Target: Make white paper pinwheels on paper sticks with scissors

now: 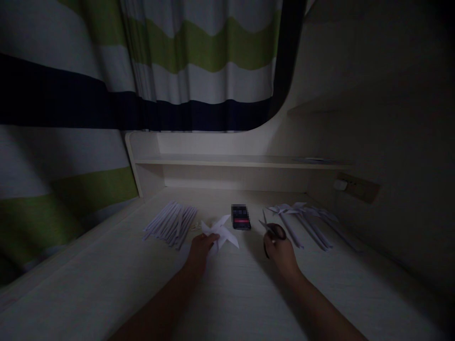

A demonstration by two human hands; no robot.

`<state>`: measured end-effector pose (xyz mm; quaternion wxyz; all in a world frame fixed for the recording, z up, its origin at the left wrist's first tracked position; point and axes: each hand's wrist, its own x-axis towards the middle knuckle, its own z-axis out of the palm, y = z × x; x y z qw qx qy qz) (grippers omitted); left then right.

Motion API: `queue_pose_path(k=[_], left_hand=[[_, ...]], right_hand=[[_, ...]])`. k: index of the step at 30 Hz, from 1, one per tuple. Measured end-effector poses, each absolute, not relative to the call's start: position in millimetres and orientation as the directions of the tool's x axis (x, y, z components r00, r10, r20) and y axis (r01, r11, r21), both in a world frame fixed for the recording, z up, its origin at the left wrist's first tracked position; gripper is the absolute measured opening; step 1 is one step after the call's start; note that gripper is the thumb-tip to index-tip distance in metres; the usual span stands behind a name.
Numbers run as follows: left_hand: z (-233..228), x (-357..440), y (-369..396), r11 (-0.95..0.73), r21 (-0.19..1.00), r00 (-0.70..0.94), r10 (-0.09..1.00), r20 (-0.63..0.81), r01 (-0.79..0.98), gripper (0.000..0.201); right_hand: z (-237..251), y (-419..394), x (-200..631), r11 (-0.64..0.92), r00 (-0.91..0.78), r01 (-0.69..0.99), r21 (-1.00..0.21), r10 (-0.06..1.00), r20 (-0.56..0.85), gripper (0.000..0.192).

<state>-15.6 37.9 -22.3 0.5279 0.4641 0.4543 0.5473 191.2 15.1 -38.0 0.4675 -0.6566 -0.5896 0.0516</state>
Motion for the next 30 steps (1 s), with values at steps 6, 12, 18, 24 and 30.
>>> queue_pose_path(k=[6,12,18,24,30], left_hand=[[-30.0,-8.5,42.6,0.054,0.996,-0.087,0.994,-0.06,-0.072,0.02],[-27.3,-2.5,35.1,0.075,0.997,-0.058,0.995,-0.075,-0.013,0.015],[-31.9,0.7,32.4,0.043,0.995,0.011,0.999,-0.045,0.094,0.016],[-34.2,1.6,30.6,-0.001,0.993,0.064,0.998,-0.006,0.115,0.017],[-38.7,2.5,32.1,-0.012,0.997,0.062,0.998,0.007,0.074,0.015]], right_hand=[[-19.9,2.4,175.0,0.243,0.299,-0.014,-0.97,0.927,0.228,0.022],[-14.1,-15.5,150.1,0.328,0.154,-0.058,-0.943,0.936,0.316,0.026],[-29.4,-10.0,147.3,0.512,0.067,0.218,-0.831,0.841,0.537,0.022],[-26.9,-11.6,150.4,0.551,-0.052,0.395,-0.735,0.812,0.581,0.017],[-24.3,-15.0,150.8,0.582,-0.124,0.482,-0.656,0.786,0.606,0.019]])
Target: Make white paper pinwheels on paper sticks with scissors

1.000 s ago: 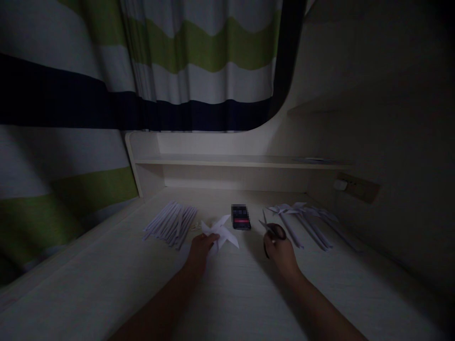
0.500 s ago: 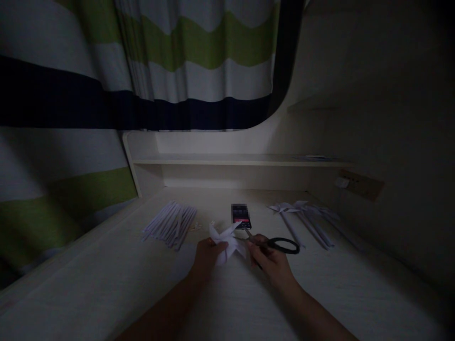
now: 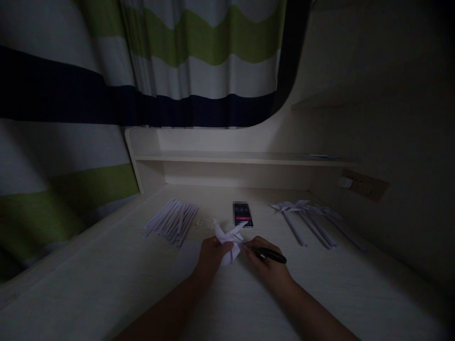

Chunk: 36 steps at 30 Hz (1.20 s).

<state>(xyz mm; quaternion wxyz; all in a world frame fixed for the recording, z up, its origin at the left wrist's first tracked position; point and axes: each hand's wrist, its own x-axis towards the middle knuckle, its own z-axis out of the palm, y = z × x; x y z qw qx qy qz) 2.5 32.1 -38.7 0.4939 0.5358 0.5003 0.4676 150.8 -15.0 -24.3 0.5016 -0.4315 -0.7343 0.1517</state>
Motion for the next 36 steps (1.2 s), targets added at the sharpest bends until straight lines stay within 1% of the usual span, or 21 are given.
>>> queue_pose_path(k=[4,9,13,17,20,23,27,30,33,35,36], left_hand=[[-37.3,3.4,30.9,0.011,1.0,0.067,0.998,-0.012,0.018,0.014],[-36.8,2.1,31.9,-0.039,0.992,0.05,0.998,0.033,0.123,0.014],[-39.2,1.3,33.9,-0.045,0.988,0.061,0.998,0.036,0.147,0.014],[-37.9,1.5,32.7,-0.072,0.975,0.058,0.996,0.061,0.21,0.014],[-34.7,1.5,29.9,-0.116,0.943,0.055,0.993,0.104,0.312,0.016],[-32.9,1.1,27.4,-0.169,0.908,0.073,0.986,0.153,0.384,0.019],[-33.5,0.4,25.9,-0.209,0.886,0.09,0.978,0.188,0.414,0.021],[-34.6,0.3,25.5,-0.211,0.883,0.085,0.977,0.194,0.419,0.021],[-35.0,0.2,25.0,-0.234,0.878,0.091,0.972,0.216,0.418,0.022],[-34.2,0.1,23.9,-0.262,0.871,0.1,0.965,0.242,0.416,0.023],[-33.4,0.1,23.0,-0.272,0.867,0.102,0.962,0.252,0.418,0.024]], right_hand=[[-27.0,-14.1,151.2,0.591,-0.134,0.5,-0.634,0.775,0.617,0.017],[-28.0,-15.3,151.1,0.611,-0.141,0.494,-0.619,0.759,0.636,0.016],[-28.7,-16.1,151.0,0.629,-0.176,0.503,-0.593,0.746,0.642,0.016],[-31.5,-14.7,152.0,0.649,-0.193,0.533,-0.543,0.718,0.668,0.016],[-33.8,-13.9,153.9,0.675,-0.255,0.562,-0.478,0.691,0.676,0.016],[-35.5,-13.5,156.9,0.705,-0.341,0.602,-0.376,0.652,0.677,0.019],[-36.3,-12.3,161.7,0.747,-0.476,0.638,-0.185,0.572,0.668,0.02],[-37.7,-10.5,164.4,0.76,-0.543,0.645,-0.077,0.527,0.654,0.02],[-41.2,-8.5,164.6,0.76,-0.546,0.65,-0.018,0.483,0.685,0.019],[-42.9,-8.2,162.5,0.745,-0.521,0.666,-0.026,0.49,0.699,0.017],[-43.2,-8.6,160.9,0.736,-0.499,0.675,-0.054,0.509,0.702,0.016]])
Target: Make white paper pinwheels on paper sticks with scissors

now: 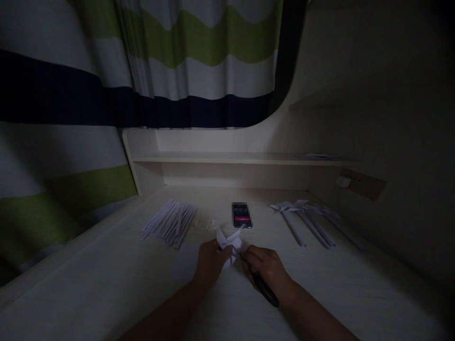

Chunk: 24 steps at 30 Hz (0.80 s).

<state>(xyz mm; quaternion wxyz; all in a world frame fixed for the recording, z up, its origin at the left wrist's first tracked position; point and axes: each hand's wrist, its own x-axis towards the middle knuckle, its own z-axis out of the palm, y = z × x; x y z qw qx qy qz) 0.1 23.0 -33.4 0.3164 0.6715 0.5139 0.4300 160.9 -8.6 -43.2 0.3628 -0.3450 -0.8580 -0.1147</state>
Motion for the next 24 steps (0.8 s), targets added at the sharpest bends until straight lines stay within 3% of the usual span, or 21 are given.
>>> queue_pose_path(k=[7,10,12,15,20,24], left_hand=[[-27.4,2.1,14.5,-0.247,0.858,0.055,0.967,0.249,0.451,0.025],[-26.0,2.9,12.6,-0.249,0.847,0.043,0.965,0.26,0.47,0.026],[-25.2,2.9,12.1,-0.263,0.825,0.042,0.959,0.28,0.501,0.026],[-24.3,2.3,12.0,-0.28,0.798,0.05,0.952,0.301,0.534,0.026],[-24.7,1.7,12.6,-0.294,0.759,0.058,0.945,0.322,0.581,0.024],[-24.1,2.1,12.0,-0.323,0.758,0.088,0.939,0.334,0.567,0.022]], right_hand=[[-36.9,-15.7,147.4,0.683,-0.213,0.547,-0.484,0.673,0.709,0.019],[-33.0,-18.0,143.5,0.578,-0.079,0.472,-0.666,0.78,0.621,0.027],[-31.8,-18.5,142.6,0.531,-0.046,0.452,-0.717,0.816,0.576,0.03],[-33.4,-17.0,145.1,0.602,-0.101,0.473,-0.643,0.763,0.639,0.028],[-36.1,-10.7,159.3,0.789,-0.44,0.573,-0.221,0.524,0.729,0.02],[-33.1,-6.2,171.1,0.817,-0.576,0.572,-0.065,0.457,0.678,0.021]])
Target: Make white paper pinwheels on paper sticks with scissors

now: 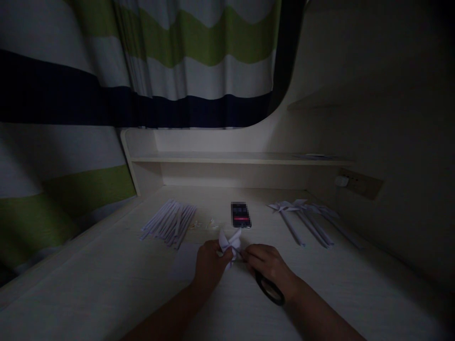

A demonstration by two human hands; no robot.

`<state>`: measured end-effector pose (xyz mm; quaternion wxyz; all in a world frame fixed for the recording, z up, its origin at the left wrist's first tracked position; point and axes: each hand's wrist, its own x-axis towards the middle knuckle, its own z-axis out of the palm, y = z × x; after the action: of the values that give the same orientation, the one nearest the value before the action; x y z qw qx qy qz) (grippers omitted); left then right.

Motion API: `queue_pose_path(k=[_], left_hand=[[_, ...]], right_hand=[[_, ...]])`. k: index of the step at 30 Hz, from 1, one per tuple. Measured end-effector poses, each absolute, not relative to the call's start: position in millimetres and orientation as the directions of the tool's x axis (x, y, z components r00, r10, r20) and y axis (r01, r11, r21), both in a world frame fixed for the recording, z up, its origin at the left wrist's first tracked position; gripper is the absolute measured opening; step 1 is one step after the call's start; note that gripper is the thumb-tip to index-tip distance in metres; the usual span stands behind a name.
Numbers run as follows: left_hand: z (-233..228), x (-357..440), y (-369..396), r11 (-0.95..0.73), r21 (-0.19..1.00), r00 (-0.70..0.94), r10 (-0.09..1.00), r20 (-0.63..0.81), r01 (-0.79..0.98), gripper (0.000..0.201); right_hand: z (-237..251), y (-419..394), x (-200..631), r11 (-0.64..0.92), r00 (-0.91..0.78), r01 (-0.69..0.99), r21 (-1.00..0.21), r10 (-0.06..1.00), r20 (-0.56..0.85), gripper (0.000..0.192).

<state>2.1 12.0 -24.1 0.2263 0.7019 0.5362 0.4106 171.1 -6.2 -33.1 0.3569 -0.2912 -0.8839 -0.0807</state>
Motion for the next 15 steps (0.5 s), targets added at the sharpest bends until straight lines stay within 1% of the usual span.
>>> queue_pose_path(k=[3,5,7,10,13,15], left_hand=[[-23.3,2.2,11.0,-0.32,0.739,0.083,0.937,0.339,0.593,0.023],[-23.3,1.9,10.4,-0.313,0.724,0.059,0.934,0.354,0.614,0.024],[-24.1,1.6,10.0,-0.309,0.724,0.04,0.931,0.364,0.616,0.023],[-27.1,1.7,10.0,-0.296,0.746,0.021,0.935,0.354,0.597,0.022],[-30.4,2.2,10.4,-0.267,0.774,-0.006,0.944,0.33,0.574,0.023],[-31.4,2.4,10.6,-0.261,0.785,-0.016,0.945,0.326,0.561,0.024]], right_hand=[[-33.3,-4.9,172.9,0.833,-0.597,0.552,-0.043,0.431,0.676,0.019],[-34.7,-6.4,169.0,0.826,-0.539,0.554,-0.101,0.449,0.713,0.019],[-36.2,-10.1,161.6,0.802,-0.421,0.545,-0.246,0.515,0.747,0.018],[-38.5,-16.4,148.0,0.705,-0.206,0.484,-0.517,0.667,0.716,0.017],[-41.9,-19.3,137.4,0.544,0.03,0.369,-0.754,0.804,0.594,0.025],[-43.8,-19.9,133.4,0.446,0.106,0.279,-0.85,0.866,0.489,0.027]])
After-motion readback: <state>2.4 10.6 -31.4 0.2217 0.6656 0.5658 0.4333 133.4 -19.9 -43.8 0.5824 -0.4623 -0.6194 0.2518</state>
